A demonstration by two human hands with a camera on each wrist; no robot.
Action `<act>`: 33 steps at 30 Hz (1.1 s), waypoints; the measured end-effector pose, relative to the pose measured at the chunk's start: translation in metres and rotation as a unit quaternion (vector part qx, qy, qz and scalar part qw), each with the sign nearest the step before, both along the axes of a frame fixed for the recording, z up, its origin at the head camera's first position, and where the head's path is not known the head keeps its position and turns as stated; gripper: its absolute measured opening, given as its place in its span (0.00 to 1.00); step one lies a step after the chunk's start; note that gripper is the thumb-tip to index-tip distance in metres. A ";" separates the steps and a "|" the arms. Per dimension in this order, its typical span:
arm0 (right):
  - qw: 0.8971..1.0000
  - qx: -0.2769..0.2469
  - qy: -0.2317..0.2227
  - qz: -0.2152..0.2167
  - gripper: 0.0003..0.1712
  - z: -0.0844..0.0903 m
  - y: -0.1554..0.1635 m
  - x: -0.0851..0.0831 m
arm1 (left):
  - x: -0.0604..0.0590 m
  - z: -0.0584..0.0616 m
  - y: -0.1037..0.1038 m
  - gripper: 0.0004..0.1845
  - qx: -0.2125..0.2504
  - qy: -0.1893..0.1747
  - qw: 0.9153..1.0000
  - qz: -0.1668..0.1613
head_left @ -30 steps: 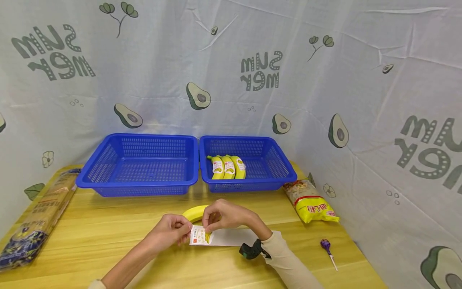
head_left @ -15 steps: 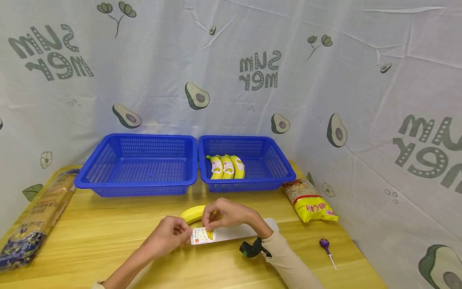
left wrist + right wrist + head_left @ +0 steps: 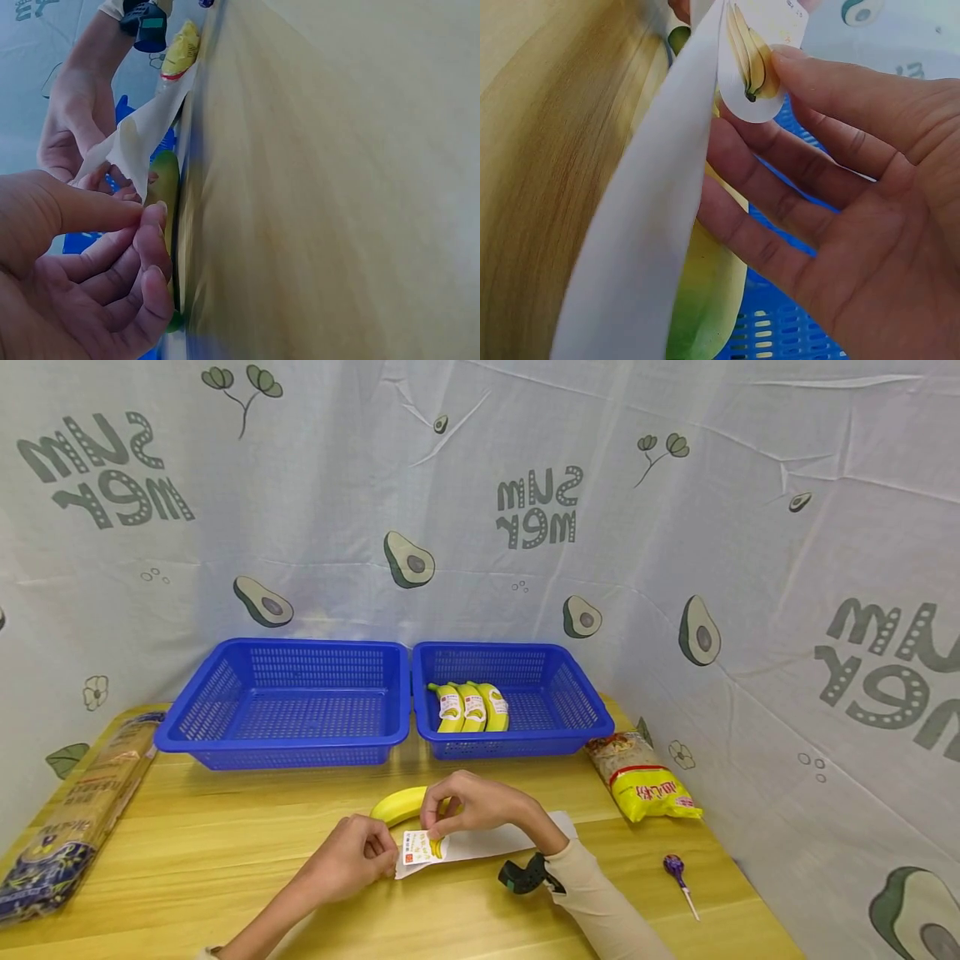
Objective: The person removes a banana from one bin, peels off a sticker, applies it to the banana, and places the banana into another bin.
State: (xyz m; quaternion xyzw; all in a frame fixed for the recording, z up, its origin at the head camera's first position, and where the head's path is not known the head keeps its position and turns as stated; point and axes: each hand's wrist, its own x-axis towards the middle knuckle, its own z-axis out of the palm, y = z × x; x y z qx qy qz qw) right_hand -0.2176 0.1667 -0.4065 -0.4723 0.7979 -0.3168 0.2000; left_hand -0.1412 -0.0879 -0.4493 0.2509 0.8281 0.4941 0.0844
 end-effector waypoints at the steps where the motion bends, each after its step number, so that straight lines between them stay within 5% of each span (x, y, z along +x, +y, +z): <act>1: 1.000 0.000 0.001 0.000 0.03 0.000 0.000 0.000 | 0.000 -0.001 0.000 0.08 -0.003 0.004 1.000 0.000; 17: 1.000 -0.003 0.011 -0.011 0.04 0.001 0.002 0.000 | 0.003 -0.002 0.002 0.12 -0.079 0.033 0.996 0.026; 33: 0.999 -0.031 0.011 -0.032 0.02 0.001 0.005 -0.003 | 0.008 -0.005 0.005 0.22 -0.187 0.096 0.973 0.096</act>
